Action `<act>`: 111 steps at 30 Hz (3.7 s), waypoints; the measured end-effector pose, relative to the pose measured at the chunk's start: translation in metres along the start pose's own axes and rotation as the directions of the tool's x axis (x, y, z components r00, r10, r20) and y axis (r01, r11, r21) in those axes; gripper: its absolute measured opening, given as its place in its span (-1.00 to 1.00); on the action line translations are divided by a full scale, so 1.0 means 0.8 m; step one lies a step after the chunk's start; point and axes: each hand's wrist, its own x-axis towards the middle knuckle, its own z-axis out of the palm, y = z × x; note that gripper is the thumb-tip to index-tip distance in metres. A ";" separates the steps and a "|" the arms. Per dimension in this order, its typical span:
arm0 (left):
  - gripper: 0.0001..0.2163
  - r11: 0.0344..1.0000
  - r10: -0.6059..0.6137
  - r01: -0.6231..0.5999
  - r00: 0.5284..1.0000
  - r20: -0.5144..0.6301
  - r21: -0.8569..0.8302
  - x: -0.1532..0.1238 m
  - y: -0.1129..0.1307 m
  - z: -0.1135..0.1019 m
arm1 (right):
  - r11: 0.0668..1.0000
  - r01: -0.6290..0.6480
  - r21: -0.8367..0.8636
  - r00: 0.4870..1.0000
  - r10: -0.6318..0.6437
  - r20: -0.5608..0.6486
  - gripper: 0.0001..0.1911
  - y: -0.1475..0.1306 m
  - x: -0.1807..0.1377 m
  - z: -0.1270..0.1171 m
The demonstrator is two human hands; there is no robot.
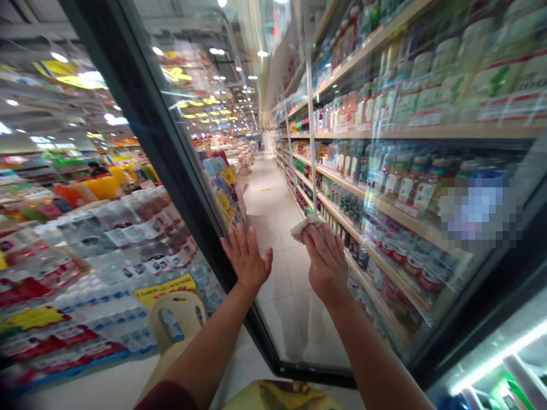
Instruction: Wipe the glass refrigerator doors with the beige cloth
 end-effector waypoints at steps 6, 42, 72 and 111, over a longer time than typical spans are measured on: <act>-0.39 0.997 -0.063 0.065 0.997 0.045 -0.048 -0.008 0.000 0.006 | 0.983 -0.177 -0.039 0.938 0.156 -0.309 -0.41 0.071 0.009 -0.022; -0.34 0.999 -0.022 0.022 1.000 -0.010 -0.044 -0.002 -0.001 0.004 | 0.989 0.110 0.094 0.991 -0.117 0.072 -0.30 -0.046 0.039 0.023; -0.34 1.000 -0.015 0.015 1.000 -0.003 -0.006 0.001 0.004 -0.001 | 0.981 0.092 0.170 0.990 -0.108 0.092 -0.85 -0.064 0.030 0.028; -0.48 0.983 -0.124 0.116 0.991 -0.048 -0.145 0.096 0.019 -0.024 | 0.965 0.260 0.023 0.951 -0.260 0.165 -0.30 -0.016 0.123 0.000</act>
